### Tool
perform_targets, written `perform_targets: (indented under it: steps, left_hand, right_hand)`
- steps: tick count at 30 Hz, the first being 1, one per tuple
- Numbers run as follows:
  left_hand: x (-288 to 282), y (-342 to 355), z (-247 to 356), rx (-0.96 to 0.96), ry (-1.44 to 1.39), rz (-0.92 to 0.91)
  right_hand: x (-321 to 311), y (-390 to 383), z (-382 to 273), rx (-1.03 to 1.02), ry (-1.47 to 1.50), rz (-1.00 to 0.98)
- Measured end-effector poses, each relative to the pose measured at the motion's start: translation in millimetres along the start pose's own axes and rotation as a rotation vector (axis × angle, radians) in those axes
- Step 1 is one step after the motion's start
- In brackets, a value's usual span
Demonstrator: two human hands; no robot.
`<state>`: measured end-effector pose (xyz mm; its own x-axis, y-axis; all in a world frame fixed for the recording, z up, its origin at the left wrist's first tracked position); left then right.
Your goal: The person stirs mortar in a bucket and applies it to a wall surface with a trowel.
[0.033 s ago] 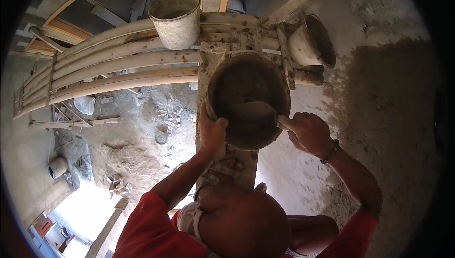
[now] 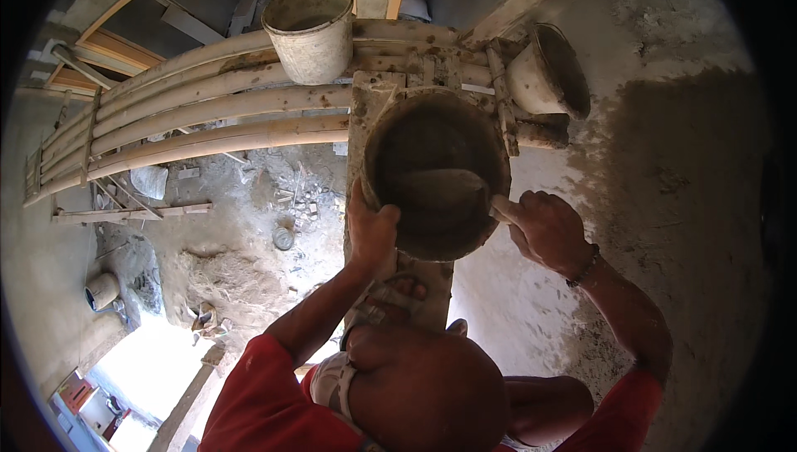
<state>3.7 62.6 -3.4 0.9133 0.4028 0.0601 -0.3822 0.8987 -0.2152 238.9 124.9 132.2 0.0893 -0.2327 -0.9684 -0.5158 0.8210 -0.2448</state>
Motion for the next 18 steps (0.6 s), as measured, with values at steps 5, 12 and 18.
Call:
perform_targets:
  steps: [5, 12, 18]
  left_hand:
    - [4.3, -3.0, 3.6, 0.026, 0.021, -0.005]
    - [9.8, -0.9, 7.4, 0.001, -0.002, -0.007]
    - [7.3, 2.3, 14.4, 0.062, 0.042, -0.037]
  right_hand:
    - [0.1, 40.0, 14.5, 0.152, -0.242, 0.062]
    - [38.4, 15.3, -24.6, 0.015, -0.046, -0.169]
    - [-47.3, 4.4, -13.3, -0.032, -0.130, -0.006]
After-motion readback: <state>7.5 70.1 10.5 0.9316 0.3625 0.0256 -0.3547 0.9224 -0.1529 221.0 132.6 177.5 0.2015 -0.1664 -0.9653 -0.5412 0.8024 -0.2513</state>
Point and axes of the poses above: each hand's wrist, its own y-axis towards the middle knuckle, its own x-axis out of the palm, z = x × y, the point moved 4 cm from there along y, towards the middle knuckle, and after that the axes turned 14 degrees about x, right-handed, at the moved point
